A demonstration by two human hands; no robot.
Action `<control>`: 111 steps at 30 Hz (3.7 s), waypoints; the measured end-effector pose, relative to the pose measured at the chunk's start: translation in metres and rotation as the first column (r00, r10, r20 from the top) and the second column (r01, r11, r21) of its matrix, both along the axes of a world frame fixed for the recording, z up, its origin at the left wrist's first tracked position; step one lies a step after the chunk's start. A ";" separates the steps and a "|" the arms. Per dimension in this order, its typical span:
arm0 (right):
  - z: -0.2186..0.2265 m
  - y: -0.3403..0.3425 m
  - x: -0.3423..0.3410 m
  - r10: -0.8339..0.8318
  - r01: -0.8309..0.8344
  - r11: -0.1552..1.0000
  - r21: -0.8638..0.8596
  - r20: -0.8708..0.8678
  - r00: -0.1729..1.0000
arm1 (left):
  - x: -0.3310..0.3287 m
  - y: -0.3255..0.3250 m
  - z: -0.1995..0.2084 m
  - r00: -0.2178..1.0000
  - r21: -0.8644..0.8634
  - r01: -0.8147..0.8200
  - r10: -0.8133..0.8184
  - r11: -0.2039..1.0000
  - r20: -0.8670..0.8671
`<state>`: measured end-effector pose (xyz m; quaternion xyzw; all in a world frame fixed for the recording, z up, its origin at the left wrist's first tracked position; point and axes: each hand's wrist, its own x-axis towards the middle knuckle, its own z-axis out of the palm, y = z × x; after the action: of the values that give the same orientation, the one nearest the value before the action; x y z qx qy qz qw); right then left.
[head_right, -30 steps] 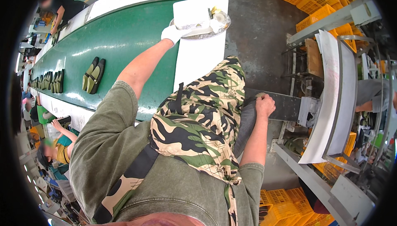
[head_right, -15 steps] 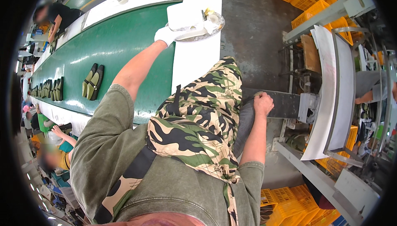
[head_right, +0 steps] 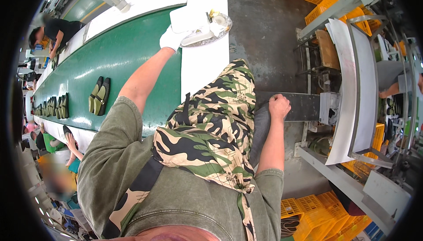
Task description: The recorder is applying a liquid adhesive or cleaner to the edges of shoe soles using a small brush or applicator.
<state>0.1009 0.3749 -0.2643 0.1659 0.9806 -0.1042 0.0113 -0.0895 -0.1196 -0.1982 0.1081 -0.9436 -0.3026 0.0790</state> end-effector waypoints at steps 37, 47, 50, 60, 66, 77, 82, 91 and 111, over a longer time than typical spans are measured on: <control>0.061 -0.297 -0.195 0.659 -0.679 0.668 -0.305 -0.182 0.730 | -0.037 0.018 0.056 0.921 -0.612 0.324 -0.388 0.721 0.030; 0.076 -0.321 -0.228 0.668 -0.635 0.699 -0.329 -0.017 0.744 | -0.041 0.014 0.046 0.910 -0.639 0.266 -0.406 0.722 -0.079; 0.075 -0.323 -0.227 0.600 -0.546 0.733 -0.406 0.008 0.800 | -0.042 0.013 0.045 0.903 -0.640 0.257 -0.415 0.724 -0.107; 0.065 -0.324 -0.227 0.617 -0.582 0.730 -0.358 -0.023 0.787 | -0.040 0.013 0.054 0.922 -0.604 0.334 -0.384 0.724 0.049; 0.061 -0.322 -0.227 0.593 -0.571 0.734 -0.367 -0.065 0.803 | -0.039 0.012 0.060 0.912 -0.628 0.375 -0.392 0.682 0.119; 0.059 -0.342 -0.216 0.658 -0.659 0.708 -0.254 -0.101 0.746 | -0.041 0.005 0.050 0.900 -0.669 0.363 -0.431 0.648 0.071; 0.062 -0.334 -0.219 0.640 -0.630 0.700 -0.337 -0.097 0.762 | -0.040 0.007 0.050 0.903 -0.667 0.377 -0.415 0.642 0.111; 0.045 -0.322 -0.227 0.472 -0.459 0.770 -0.444 -0.088 0.877 | -0.043 0.005 0.046 0.904 -0.692 0.369 -0.412 0.621 0.111; 0.066 -0.342 -0.216 0.660 -0.657 0.690 -0.303 -0.109 0.744 | -0.041 0.008 0.054 0.885 -0.665 0.428 -0.433 0.612 0.171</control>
<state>-0.1153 0.0331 -0.1987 -0.1999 0.9438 -0.2511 0.0792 -0.1309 -0.1116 -0.1441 -0.1594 -0.9847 0.0572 0.0417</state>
